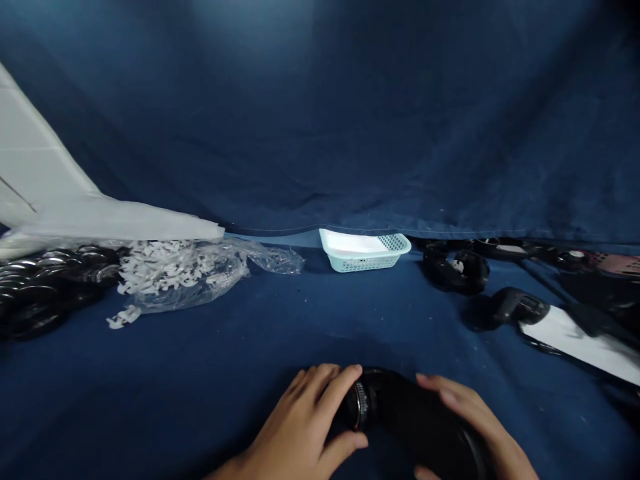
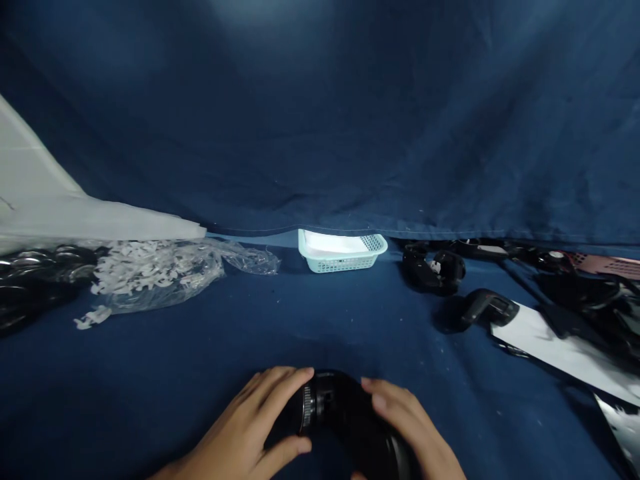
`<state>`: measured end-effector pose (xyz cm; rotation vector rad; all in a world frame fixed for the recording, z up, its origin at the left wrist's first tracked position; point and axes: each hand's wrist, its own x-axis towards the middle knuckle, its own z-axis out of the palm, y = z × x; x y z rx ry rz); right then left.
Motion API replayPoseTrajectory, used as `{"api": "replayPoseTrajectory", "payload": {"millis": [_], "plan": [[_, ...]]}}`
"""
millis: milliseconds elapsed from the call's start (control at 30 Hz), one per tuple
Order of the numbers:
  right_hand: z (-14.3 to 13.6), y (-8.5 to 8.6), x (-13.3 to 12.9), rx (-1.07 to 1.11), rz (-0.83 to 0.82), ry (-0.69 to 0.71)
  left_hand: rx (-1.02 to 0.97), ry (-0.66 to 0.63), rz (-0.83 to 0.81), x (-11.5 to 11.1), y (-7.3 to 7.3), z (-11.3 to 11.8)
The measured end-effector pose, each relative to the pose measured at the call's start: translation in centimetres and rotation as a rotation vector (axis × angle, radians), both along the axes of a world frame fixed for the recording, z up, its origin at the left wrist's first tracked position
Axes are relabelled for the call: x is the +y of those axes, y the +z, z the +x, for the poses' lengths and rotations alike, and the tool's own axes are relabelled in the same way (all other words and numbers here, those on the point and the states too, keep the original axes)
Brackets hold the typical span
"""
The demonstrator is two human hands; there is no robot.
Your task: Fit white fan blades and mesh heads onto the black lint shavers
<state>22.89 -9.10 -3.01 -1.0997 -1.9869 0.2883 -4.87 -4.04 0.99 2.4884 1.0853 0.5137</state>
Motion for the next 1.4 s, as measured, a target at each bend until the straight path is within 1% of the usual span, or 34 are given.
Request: {"api": "replayPoseTrajectory", "payload": {"millis": [100, 133, 233, 300, 367, 400, 433, 500, 600, 667, 733, 800, 900, 967, 1000, 1067, 1100, 1167, 1200, 1267, 1300, 1333, 1367, 1400], "plan": [[-0.9, 0.8, 0.7, 0.083, -0.2, -0.106, 0.007, -0.011, -0.008, 0.3, -0.1, 0.2], [-1.0, 1.0, 1.0, 0.079, -0.253, -0.109, 0.007, -0.019, -0.007, 0.4, -0.2, 0.2], [-0.8, 1.5, 1.9, -0.009, -0.372, -0.011, 0.001, -0.024, -0.005, 0.5, -0.5, 0.5], [-0.6, 1.8, 2.1, -0.052, -0.382, 0.049, -0.009, 0.007, -0.009, 0.4, -0.6, 0.6], [-0.5, 2.4, 2.0, -0.008, -0.376, 0.083, -0.03, 0.032, -0.024, 0.3, -0.7, 0.6], [-0.5, 2.9, 1.9, 0.055, -0.404, 0.103, -0.042, 0.037, -0.035, 0.3, -0.6, 0.6], [-0.6, 3.3, 1.9, 0.142, -0.466, 0.121, -0.054, 0.037, -0.046, 0.3, -0.6, 0.5], [-0.8, 4.3, 1.8, 0.371, -0.686, 0.119, -0.076, 0.03, -0.057, 0.4, -0.5, 0.5], [-1.5, 5.4, 2.0, 0.707, -1.051, 0.071, -0.092, 0.017, -0.029, 0.4, -0.4, 0.4], [-2.3, 5.8, 2.4, 0.817, -1.189, 0.065, -0.096, -0.005, -0.002, 0.4, -0.3, 0.4], [-3.3, 6.0, 3.0, 0.81, -1.24, 0.079, -0.105, -0.026, 0.033, 0.2, -0.1, 0.4], [-4.2, 6.1, 3.7, 0.768, -1.171, 0.088, -0.127, -0.03, 0.08, 0.0, 0.1, 0.4], [-5.0, 6.7, 4.6, 0.759, -0.957, 0.094, -0.182, -0.021, 0.162, -0.1, 0.7, 0.3], [-4.8, 7.9, 4.8, 0.754, -0.883, 0.103, -0.238, -0.01, 0.193, 0.1, 1.8, 0.4], [-4.6, 8.9, 4.8, 0.732, -0.878, 0.107, -0.274, -0.004, 0.193, 0.3, 2.7, 0.5], [-3.9, 11.1, 4.5, 0.653, -0.829, 0.101, -0.354, 0.008, 0.158, 0.9, 5.2, 0.7], [-3.6, 12.3, 4.3, 0.606, -0.762, 0.088, -0.391, 0.013, 0.118, 1.2, 6.8, 0.8], [-3.4, 14.3, 3.7, 0.516, -0.574, 0.094, -0.453, 0.005, 0.002, 1.6, 10.4, 1.0], [-3.4, 15.0, 3.4, 0.464, -0.464, 0.1, -0.483, 0.017, -0.078, 1.7, 12.2, 1.0], [-3.7, 15.6, 3.1, 0.334, -0.195, 0.097, -0.525, -0.007, -0.248, 1.7, 15.3, 1.0], [-3.9, 15.6, 3.1, 0.261, -0.035, 0.075, -0.519, -0.016, -0.326, 1.7, 16.4, 1.0], [-4.1, 15.5, 3.3, 0.188, 0.129, 0.053, -0.505, -0.023, -0.394, 1.7, 17.3, 0.9], [-4.3, 15.2, 3.5, 0.119, 0.278, 0.041, -0.49, -0.029, -0.451, 1.7, 17.8, 0.7], [-4.3, 15.0, 3.7, 0.054, 0.392, 0.036, -0.478, -0.031, -0.497, 1.9, 18.0, 0.6]]}}
